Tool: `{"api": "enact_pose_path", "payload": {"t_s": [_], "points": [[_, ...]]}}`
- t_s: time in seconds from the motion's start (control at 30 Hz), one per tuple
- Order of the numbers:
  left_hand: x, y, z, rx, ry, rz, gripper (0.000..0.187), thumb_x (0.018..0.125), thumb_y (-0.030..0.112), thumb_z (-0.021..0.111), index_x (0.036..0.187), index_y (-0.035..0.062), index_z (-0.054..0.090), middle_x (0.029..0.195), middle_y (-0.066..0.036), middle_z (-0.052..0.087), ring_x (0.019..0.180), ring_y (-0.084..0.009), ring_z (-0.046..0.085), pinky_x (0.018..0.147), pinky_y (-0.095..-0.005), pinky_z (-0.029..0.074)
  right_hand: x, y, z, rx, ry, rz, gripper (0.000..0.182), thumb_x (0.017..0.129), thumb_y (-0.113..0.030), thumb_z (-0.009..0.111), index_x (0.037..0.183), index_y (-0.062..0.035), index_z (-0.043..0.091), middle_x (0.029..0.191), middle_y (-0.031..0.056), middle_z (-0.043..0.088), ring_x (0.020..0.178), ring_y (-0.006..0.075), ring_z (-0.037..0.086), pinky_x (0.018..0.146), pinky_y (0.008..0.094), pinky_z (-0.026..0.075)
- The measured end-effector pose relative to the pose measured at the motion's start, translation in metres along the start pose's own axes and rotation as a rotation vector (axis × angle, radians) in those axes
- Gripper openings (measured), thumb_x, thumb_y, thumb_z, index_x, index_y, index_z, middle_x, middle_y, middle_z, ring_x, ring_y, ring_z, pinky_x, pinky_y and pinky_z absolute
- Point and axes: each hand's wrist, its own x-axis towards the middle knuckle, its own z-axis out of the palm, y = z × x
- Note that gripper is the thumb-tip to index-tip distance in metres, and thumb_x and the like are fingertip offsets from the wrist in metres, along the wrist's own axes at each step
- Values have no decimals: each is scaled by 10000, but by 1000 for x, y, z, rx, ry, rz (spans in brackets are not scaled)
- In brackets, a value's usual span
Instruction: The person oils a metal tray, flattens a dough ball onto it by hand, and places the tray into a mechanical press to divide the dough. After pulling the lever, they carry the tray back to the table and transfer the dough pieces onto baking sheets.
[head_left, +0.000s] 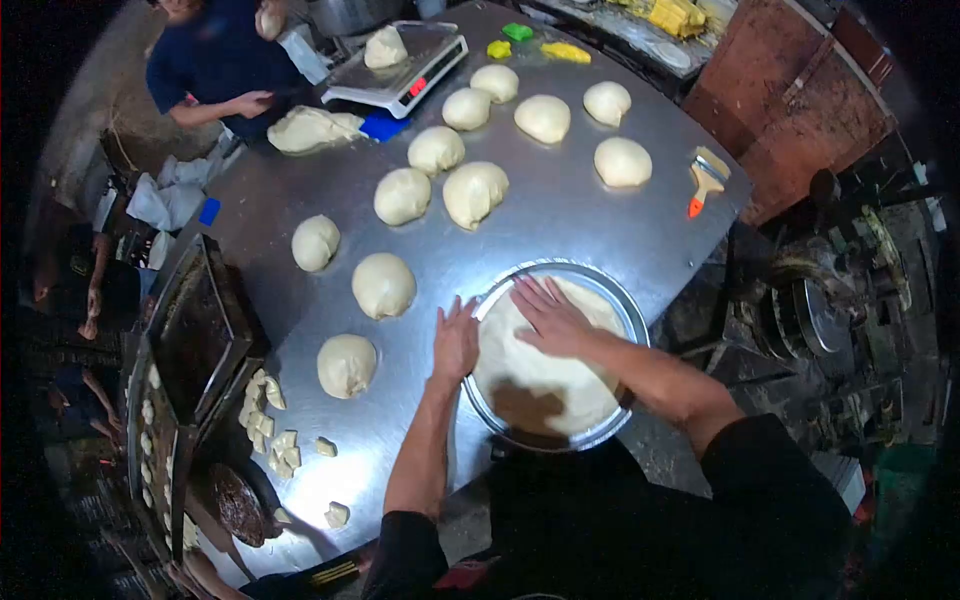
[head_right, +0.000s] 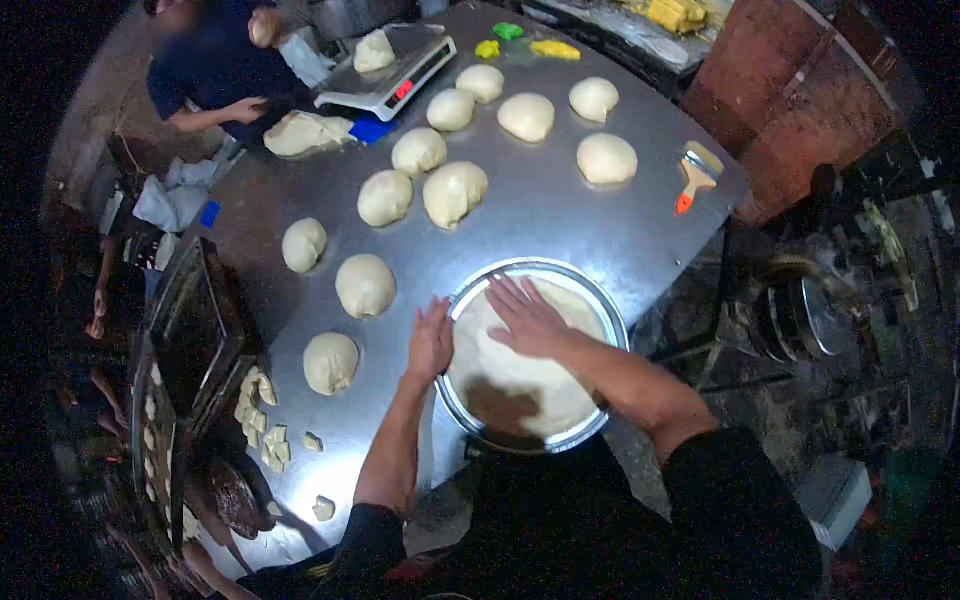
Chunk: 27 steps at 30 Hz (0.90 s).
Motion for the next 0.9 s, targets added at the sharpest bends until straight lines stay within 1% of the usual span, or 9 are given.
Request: {"api": "enact_pose_path", "payload": {"t_s": [0.23,0.3,0.37,0.43,0.57,0.67,0.73,0.77,0.9], "points": [[-70,17,-3,-64,23,-242,408,941,117,467,1313,-50,475,1387,-191,479,1356,-361,361,1137,-542,158,-1,30,-18,-59,-56,-132,598,976,-378,421,1453,-36,311,1539,147,261,1444,274,191,1177,462,100],[-67,26,4,446,162,-171,525,901,83,472,1393,-58,357,1420,-218,432,1348,-383,368,1115,-611,142,20,29,-38,379,-273,24,562,980,-354,418,1424,-16,354,1479,183,361,1404,298,284,1162,469,161],[-50,40,15,562,239,-138,576,874,74,480,1403,-88,317,1416,-270,409,1353,-386,361,1102,-643,116,-2,4,-51,505,83,227,544,977,-351,424,1397,-7,391,1405,222,442,1356,342,356,1144,481,207],[-26,39,46,1,60,284,623,931,266,478,1432,-57,296,1504,-262,263,1424,-386,211,1142,-566,118,-19,11,-34,185,57,243,574,967,-369,444,1411,-11,371,1447,222,384,1391,345,292,1150,478,187],[5,59,53,357,-102,118,668,966,476,391,1469,47,294,1558,-237,105,1446,-394,87,1153,-550,67,-18,31,-39,-87,51,176,612,949,-369,477,1431,-17,342,1506,204,294,1433,335,195,1155,492,159],[10,64,4,-86,-96,-21,540,937,271,515,1402,26,392,1432,-278,359,1373,-403,301,1120,-493,243,-1,-12,-69,-14,-273,411,649,930,-356,499,1451,-18,311,1530,192,253,1446,328,156,1154,513,152],[10,58,-26,-416,173,-242,394,886,55,539,1275,-5,525,1246,-249,570,1230,-381,508,1029,-436,408,5,-8,-36,-90,-64,250,632,939,-401,456,1427,-12,355,1531,189,258,1438,334,184,1151,521,145],[18,47,-38,-153,267,-62,357,912,85,494,1258,4,532,1215,-252,582,1158,-397,549,1040,-481,381,3,1,-7,-92,20,131,633,943,-416,439,1426,-15,359,1533,187,254,1438,333,183,1151,520,142],[-9,8,-4,-171,173,-214,337,926,149,454,1218,5,543,1016,-274,632,930,-482,598,1062,-545,328,35,-45,-21,-38,-208,265,701,942,-466,420,1473,-32,276,1567,165,164,1464,297,92,1166,518,84]]}}
